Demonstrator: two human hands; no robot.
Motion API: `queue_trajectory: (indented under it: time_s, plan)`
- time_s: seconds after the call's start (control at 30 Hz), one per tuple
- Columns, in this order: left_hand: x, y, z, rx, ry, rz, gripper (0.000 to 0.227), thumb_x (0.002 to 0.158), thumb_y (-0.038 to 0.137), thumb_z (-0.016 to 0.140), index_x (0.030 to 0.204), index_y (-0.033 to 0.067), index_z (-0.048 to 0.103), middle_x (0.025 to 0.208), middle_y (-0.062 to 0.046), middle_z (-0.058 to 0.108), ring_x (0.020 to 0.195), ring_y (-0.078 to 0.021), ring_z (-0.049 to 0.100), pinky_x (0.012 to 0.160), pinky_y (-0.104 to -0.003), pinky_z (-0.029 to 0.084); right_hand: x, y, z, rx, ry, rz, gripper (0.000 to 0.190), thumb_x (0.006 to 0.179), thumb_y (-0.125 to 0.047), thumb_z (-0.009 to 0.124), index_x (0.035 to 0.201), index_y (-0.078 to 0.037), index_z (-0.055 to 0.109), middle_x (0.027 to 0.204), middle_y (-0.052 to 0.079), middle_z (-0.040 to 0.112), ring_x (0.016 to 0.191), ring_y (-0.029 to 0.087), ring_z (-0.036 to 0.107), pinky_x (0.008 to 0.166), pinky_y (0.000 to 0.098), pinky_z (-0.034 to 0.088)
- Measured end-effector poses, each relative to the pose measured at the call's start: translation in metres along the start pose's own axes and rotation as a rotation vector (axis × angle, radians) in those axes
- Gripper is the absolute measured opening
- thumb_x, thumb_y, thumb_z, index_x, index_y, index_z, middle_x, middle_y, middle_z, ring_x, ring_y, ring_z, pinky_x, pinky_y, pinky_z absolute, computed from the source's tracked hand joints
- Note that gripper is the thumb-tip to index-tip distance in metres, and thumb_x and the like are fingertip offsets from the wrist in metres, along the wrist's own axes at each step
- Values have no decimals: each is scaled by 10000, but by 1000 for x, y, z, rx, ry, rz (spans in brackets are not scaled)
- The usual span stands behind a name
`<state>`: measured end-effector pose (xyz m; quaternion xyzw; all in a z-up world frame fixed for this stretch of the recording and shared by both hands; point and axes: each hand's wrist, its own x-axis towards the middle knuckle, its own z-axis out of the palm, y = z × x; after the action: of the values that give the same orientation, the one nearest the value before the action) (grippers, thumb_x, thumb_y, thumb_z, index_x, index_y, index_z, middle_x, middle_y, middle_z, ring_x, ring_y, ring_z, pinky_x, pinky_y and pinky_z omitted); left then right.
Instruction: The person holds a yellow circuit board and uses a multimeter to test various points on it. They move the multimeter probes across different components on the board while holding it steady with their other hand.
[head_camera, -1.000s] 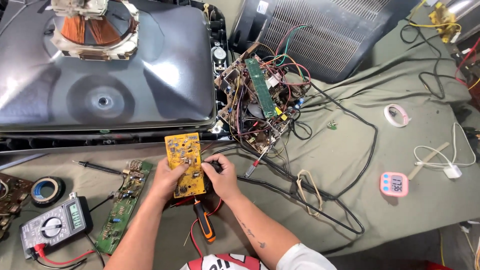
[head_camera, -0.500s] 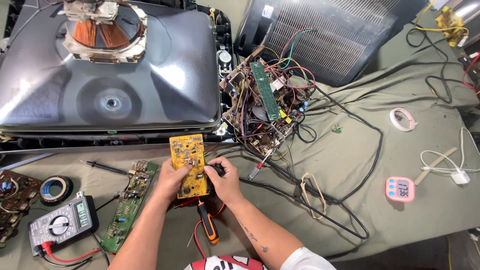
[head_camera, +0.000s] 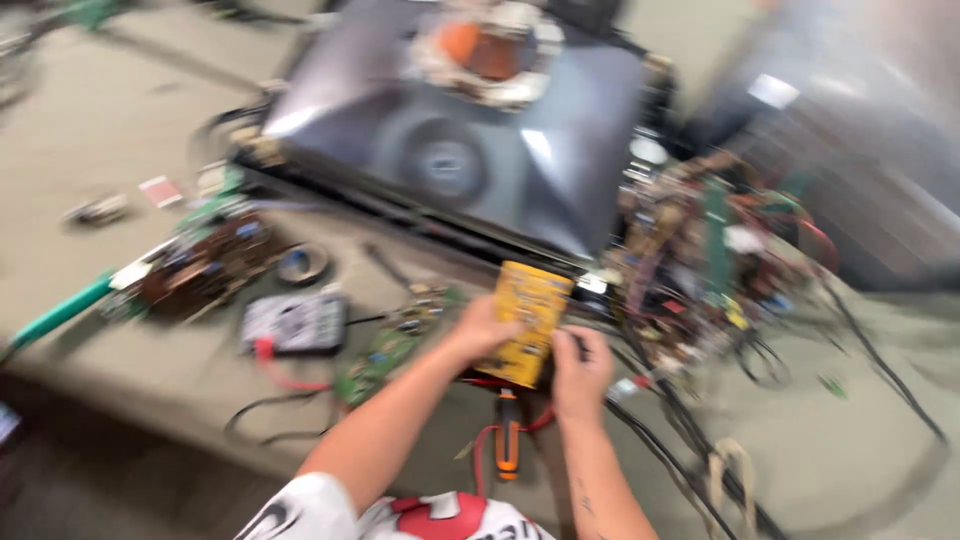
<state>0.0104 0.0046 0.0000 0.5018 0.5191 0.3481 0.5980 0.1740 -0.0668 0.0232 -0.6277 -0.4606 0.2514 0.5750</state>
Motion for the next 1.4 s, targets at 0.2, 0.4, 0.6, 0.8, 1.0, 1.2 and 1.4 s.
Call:
queue_trajectory:
  time_s: [0.2,0.4,0.6,0.8,1.0,1.2,1.4]
  plan:
    - [3,-23,6,-218,-143,206,418,820,273,753,1188,74,740,1103,2,741,972,-82,644,883,-290,574,-12,-12,1,11,-30,91,122,950,-174,699,1028,-84,673,1028,73,662,974,176,597,886,305,491]
    - [-37,47,-11,-45,-167,-17,155,841,135,683,995,113,673,815,-9,701,652,-95,631,584,-252,538,-14,-29,2,171,-43,220,88,979,-128,677,1050,-93,639,1065,77,679,988,173,647,845,306,565]
    - [13,-44,3,-205,-160,232,463,805,315,732,1204,81,735,1095,-25,759,951,-109,681,851,-321,595,-8,11,2,60,-39,38,126,892,-151,732,997,-88,703,967,43,691,900,140,613,853,287,504]
    - [1,-14,4,-54,-45,25,350,712,223,857,1028,83,801,836,-131,766,783,-269,759,680,-404,597,-8,-6,8,102,40,132,178,844,-172,798,977,-64,750,906,100,683,895,185,628,858,372,500]
    - [-9,8,-3,36,-25,-37,354,705,211,843,1010,40,788,805,-143,763,750,-258,742,670,-396,576,-5,-44,0,156,12,184,165,852,-186,825,976,-91,775,849,56,718,810,115,611,774,320,540]
    - [-15,16,-10,-108,-92,39,186,817,78,748,979,-10,726,651,-173,681,510,-251,651,572,-365,583,-11,-25,4,225,-66,225,122,905,-147,777,977,-54,747,793,33,670,754,106,547,691,286,496]
    - [-32,37,-2,-70,-174,97,141,807,79,746,891,-26,702,533,-98,621,419,-193,592,464,-334,515,0,-43,-3,218,30,191,128,887,-147,788,975,-68,740,856,43,700,807,109,573,746,291,516]
